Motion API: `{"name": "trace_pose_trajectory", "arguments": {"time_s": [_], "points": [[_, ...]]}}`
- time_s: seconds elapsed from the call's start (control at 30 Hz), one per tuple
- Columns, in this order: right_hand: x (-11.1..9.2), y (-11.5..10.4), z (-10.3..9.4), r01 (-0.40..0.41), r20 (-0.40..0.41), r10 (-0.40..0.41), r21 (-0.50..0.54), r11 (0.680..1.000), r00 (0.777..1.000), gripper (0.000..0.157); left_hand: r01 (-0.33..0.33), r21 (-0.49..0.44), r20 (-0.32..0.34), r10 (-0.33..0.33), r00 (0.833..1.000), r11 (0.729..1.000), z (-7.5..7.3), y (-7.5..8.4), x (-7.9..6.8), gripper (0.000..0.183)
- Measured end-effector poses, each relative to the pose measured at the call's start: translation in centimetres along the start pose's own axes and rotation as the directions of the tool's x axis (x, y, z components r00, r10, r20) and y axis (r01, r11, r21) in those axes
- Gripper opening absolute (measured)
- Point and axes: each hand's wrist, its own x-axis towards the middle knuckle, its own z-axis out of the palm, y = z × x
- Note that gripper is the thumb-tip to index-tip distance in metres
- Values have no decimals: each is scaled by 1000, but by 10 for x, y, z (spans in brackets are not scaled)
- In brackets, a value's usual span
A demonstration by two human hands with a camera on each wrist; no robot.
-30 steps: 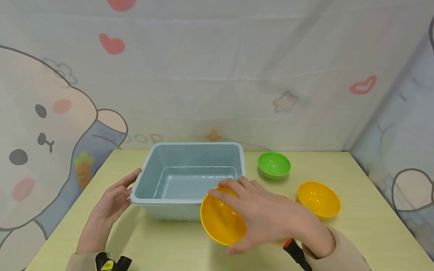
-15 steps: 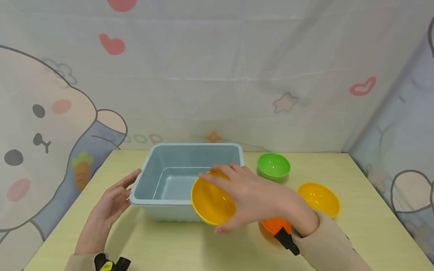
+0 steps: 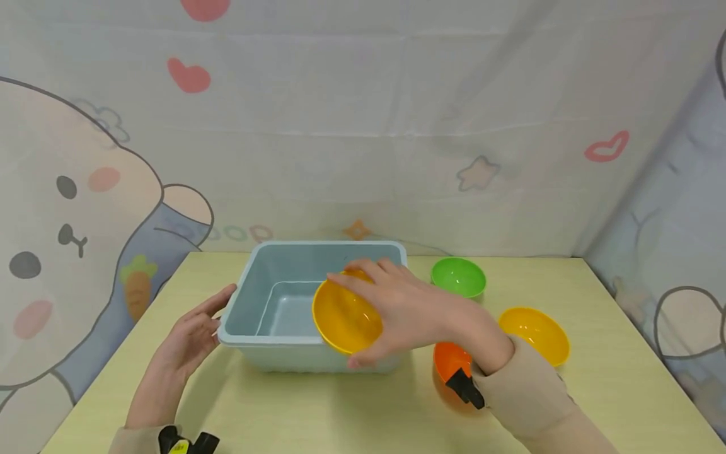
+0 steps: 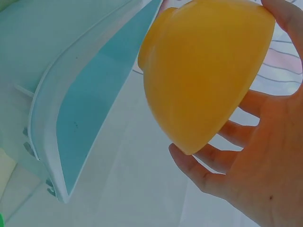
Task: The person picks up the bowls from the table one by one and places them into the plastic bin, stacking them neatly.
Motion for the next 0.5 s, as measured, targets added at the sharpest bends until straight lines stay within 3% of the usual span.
{"name": "trace_pose_trajectory", "arguments": {"time_s": [0.5], "points": [[22, 8, -2, -42, 10, 42, 35, 999, 999, 99, -11, -5, 16, 11, 1000, 1000, 1, -1, 0, 55]]}}
